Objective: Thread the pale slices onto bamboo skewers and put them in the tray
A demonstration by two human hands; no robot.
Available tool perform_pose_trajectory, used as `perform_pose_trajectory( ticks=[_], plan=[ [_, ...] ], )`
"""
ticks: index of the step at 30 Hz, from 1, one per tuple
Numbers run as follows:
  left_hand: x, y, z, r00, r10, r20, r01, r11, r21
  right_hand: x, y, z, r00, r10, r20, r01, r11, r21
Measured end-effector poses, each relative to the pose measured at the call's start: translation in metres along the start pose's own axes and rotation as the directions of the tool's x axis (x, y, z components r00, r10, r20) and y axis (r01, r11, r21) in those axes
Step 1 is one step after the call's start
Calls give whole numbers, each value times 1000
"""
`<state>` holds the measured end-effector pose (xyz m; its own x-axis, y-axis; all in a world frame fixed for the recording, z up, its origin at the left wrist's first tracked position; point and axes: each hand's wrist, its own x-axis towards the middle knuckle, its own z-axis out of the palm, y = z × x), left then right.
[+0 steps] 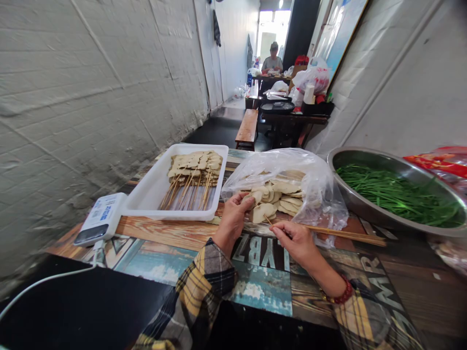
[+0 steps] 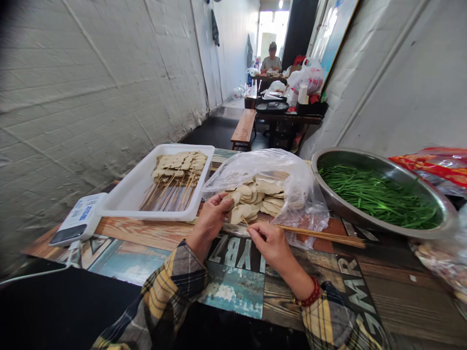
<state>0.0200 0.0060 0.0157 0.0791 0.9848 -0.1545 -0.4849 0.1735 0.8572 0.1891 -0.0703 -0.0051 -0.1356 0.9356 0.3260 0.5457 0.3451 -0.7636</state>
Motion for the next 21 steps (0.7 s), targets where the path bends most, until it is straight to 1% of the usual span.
perform_pose_trajectory(
  ticks=[4, 9, 21],
  plan=[
    [1, -2, -1, 1000, -1, -9, 1, 1000, 17, -2, -4, -1, 995, -95, -42, 90, 988, -123],
    [2, -5, -2, 1000, -19, -11, 19, 999, 35, -5, -6, -2, 992, -125, -34, 116, 971, -208],
    [3, -8, -4, 999, -32, 32, 30, 997, 66, -5, -9, -3, 992, -125, -23, 117, 972, -205]
  ],
)
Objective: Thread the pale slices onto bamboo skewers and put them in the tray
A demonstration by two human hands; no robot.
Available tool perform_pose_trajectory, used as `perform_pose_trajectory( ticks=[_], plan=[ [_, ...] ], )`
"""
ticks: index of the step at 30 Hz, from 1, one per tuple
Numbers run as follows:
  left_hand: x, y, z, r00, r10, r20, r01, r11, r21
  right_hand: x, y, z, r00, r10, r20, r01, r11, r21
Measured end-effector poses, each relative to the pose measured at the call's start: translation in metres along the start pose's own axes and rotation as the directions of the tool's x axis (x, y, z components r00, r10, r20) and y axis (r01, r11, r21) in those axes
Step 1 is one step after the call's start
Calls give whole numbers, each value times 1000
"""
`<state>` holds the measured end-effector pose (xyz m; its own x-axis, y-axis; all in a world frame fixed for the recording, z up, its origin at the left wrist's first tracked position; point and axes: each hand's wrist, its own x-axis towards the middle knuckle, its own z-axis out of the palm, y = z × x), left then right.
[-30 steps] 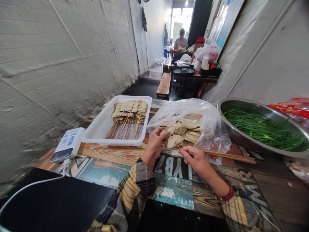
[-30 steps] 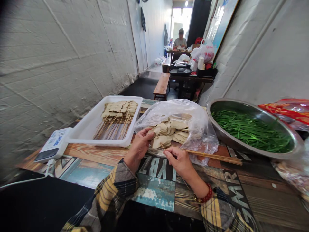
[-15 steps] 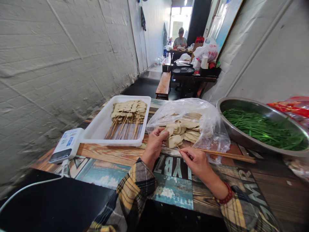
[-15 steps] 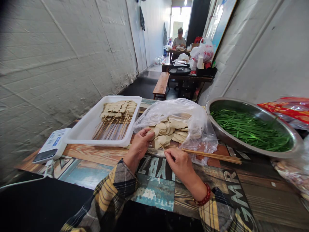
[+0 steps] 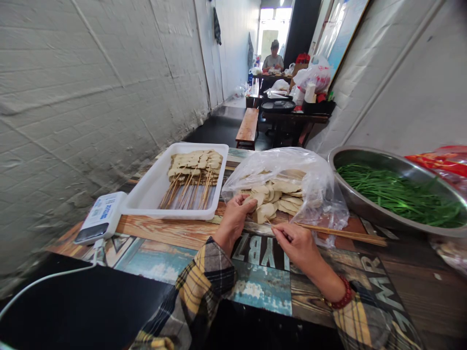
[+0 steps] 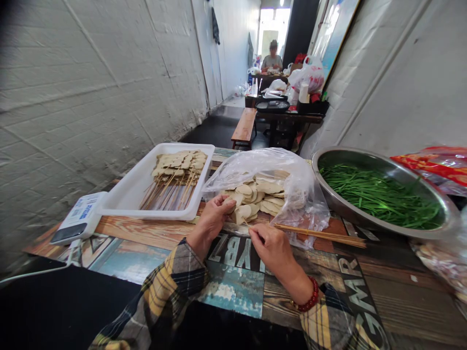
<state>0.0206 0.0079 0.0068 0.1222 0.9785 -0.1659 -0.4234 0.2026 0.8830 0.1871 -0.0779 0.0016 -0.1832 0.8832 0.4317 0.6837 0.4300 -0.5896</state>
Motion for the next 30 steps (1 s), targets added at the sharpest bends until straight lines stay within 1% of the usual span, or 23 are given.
perform_pose_trajectory(
  ticks=[5, 8, 11, 14, 16, 21, 27, 30],
  plan=[
    [0, -2, -2, 999, -26, 29, 25, 999, 24, -1, 0, 0, 1000, 9, 0, -9, 1000, -3],
    [-2, 1, 0, 999, -44, 29, 43, 998, 40, 0, 2, 0, 999, 36, 15, -37, 999, 38],
    [-5, 5, 2, 997, -59, 48, 57, 998, 40, 3, 5, 0, 992, 113, 49, -119, 984, 133],
    [-5, 5, 2, 994, -68, 88, 69, 998, 0, 6, 6, 0, 976, 201, 86, -215, 950, 227],
    [-4, 3, 0, 992, -71, 100, 74, 997, -23, 7, 5, -1, 969, 232, 86, -247, 933, 262],
    [-1, 0, -4, 985, -83, 149, 86, 996, -15, 7, 6, -3, 963, 261, 71, -270, 915, 300],
    [-2, 2, -2, 988, -87, 125, 89, 996, -7, 6, 9, -2, 972, 222, 74, -233, 939, 253],
    [-3, 4, -1, 988, -84, 132, 88, 996, -23, 5, 9, -1, 972, 224, 72, -235, 936, 263]
  ],
)
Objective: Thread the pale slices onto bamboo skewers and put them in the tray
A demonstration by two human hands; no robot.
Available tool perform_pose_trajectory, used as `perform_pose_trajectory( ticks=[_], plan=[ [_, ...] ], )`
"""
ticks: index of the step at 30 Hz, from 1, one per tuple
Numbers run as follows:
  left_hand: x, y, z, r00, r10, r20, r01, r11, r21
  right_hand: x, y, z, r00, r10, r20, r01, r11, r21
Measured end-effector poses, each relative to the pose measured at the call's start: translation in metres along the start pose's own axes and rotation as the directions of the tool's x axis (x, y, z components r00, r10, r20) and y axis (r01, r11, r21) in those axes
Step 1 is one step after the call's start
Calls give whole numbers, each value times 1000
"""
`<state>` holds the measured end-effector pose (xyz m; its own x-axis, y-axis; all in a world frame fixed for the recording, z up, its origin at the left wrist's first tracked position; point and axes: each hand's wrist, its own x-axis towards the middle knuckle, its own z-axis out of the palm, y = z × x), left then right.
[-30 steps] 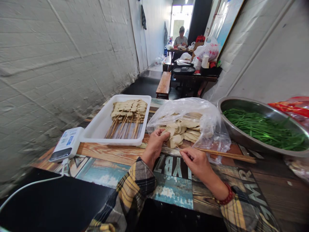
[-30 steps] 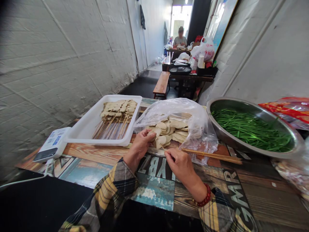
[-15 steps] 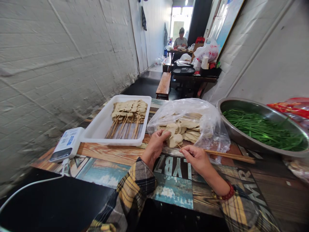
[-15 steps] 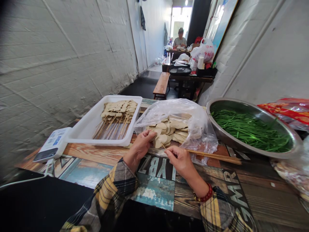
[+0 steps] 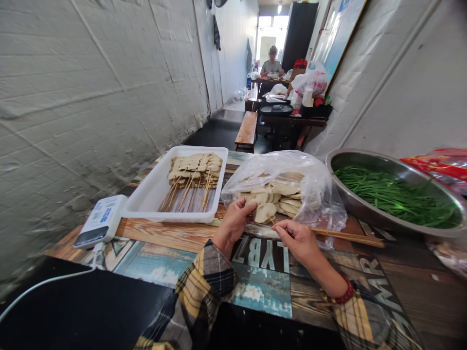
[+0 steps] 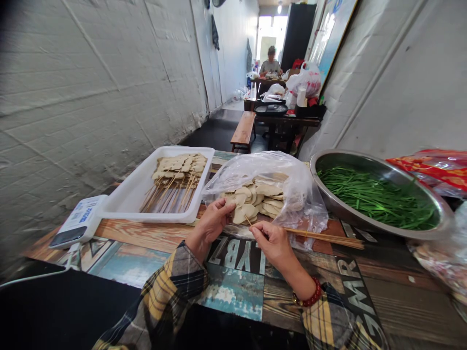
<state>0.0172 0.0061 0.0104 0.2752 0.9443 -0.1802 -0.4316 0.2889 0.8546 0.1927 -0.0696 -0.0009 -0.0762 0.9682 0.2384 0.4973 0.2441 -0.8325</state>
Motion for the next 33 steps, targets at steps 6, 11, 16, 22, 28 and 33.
perform_pose_trajectory(
  ticks=[6, 11, 16, 22, 28, 33],
  plan=[
    [1, -1, 1, 1000, 5, 16, -3, 994, -112, -1, -1, 5, 1000, 7, 11, -7, 999, 41],
    [2, -3, 0, 998, 38, 45, -31, 990, -135, 0, 2, 9, 1000, 3, 19, -4, 998, 61],
    [0, -2, 2, 999, 18, 37, -14, 996, -89, -1, 4, 9, 999, 28, 33, -30, 999, 33],
    [-3, 0, 8, 1000, 14, -2, -14, 998, -65, -2, 0, 8, 999, 19, 34, -19, 1000, -14],
    [-5, -1, 11, 998, 12, -56, -13, 1000, -16, -5, -4, 10, 1000, -12, 4, 12, 999, -48],
    [-4, -4, 10, 998, -2, -63, 3, 1000, 17, -5, -2, 12, 999, -33, -33, 30, 996, -82]
  ],
)
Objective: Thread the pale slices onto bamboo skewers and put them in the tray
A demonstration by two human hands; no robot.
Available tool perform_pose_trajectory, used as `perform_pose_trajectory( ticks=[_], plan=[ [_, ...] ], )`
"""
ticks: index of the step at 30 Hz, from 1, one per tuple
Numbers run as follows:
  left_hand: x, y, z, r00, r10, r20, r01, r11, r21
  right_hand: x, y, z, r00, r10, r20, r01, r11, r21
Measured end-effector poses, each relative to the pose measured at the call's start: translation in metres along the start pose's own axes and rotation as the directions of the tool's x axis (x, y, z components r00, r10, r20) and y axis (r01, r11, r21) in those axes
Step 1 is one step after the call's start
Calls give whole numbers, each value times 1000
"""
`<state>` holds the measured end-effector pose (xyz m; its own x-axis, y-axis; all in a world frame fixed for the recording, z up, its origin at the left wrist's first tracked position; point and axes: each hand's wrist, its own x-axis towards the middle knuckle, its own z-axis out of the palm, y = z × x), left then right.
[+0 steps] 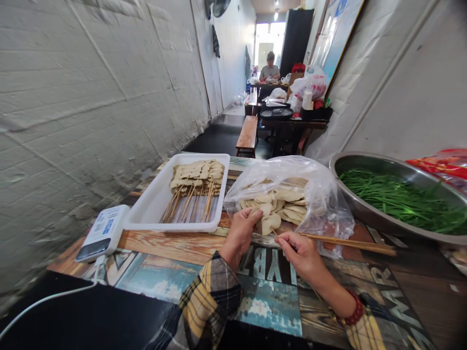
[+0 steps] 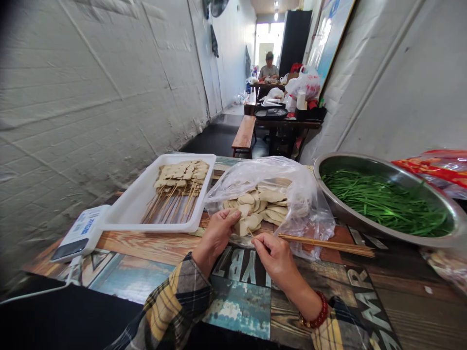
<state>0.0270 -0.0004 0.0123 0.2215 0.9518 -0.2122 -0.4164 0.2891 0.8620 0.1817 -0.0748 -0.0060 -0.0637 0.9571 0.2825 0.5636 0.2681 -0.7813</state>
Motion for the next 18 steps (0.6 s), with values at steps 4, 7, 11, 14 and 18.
perform_pose_trajectory(
  ticks=[4, 7, 11, 14, 18],
  plan=[
    [2, -3, -2, 1000, -6, 11, 6, 999, 44, 1, 0, 2, 1000, 4, -7, -4, 1000, 15],
    [3, -6, -4, 1000, 1, 23, -3, 997, 75, 2, 1, 3, 1000, 10, -7, -9, 999, 33],
    [2, -9, -4, 999, -23, 39, 19, 996, 87, 2, 1, 3, 1000, 9, -19, -8, 999, 31],
    [0, -9, -1, 998, -34, 50, 31, 997, 70, 3, -1, 4, 1000, 14, -25, -13, 999, 37],
    [-1, -4, 1, 998, 7, 64, -10, 999, 51, 5, -3, -2, 999, 18, -31, -17, 999, 45]
  ],
)
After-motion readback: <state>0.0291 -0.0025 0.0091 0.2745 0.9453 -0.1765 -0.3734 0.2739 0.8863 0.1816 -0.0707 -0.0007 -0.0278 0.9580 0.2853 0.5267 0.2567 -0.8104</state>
